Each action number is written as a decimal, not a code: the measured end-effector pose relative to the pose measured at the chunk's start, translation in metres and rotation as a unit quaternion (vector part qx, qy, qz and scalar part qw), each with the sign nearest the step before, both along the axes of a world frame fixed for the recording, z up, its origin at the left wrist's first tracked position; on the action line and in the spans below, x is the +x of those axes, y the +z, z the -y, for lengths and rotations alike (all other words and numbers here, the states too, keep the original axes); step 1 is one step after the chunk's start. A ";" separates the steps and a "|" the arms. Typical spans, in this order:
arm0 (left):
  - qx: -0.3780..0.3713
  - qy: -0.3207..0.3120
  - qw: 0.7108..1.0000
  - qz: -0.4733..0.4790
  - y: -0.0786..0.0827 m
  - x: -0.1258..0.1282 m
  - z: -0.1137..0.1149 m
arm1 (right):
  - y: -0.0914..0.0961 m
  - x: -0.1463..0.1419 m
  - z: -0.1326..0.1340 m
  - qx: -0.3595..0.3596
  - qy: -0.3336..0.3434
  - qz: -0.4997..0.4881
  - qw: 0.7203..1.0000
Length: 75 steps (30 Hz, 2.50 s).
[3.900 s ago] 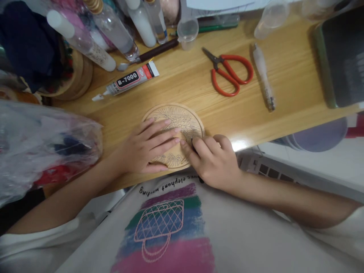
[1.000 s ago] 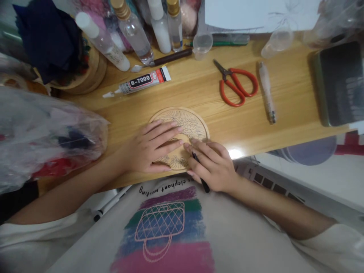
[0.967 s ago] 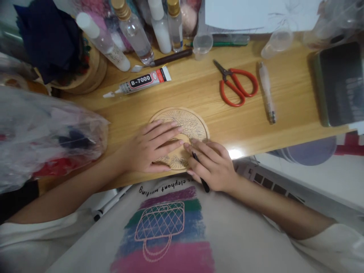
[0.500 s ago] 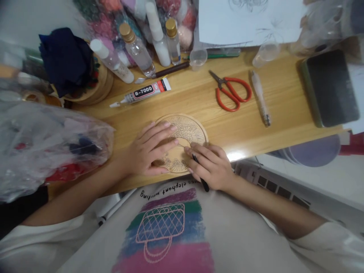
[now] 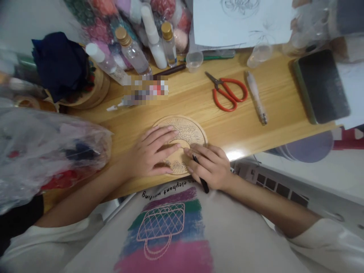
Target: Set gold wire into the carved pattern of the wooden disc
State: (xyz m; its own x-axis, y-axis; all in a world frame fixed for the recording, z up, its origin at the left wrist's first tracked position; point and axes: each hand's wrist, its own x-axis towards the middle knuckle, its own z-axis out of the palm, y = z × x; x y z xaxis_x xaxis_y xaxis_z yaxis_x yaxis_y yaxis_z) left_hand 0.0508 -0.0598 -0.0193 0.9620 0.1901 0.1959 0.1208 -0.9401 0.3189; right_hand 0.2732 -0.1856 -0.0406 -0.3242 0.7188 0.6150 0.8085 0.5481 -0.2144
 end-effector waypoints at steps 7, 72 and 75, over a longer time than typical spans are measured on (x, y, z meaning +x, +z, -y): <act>-0.012 0.008 1.000 -0.007 0.004 -0.001 0.001 | 0.004 0.002 -0.001 -0.011 0.007 0.009 1.000; -0.006 0.035 0.999 -0.014 -0.001 0.002 0.002 | 0.005 0.006 -0.005 -0.005 0.032 0.033 0.999; -0.008 0.037 0.999 -0.014 -0.001 0.002 0.002 | 0.007 0.005 -0.006 -0.009 0.030 0.038 0.999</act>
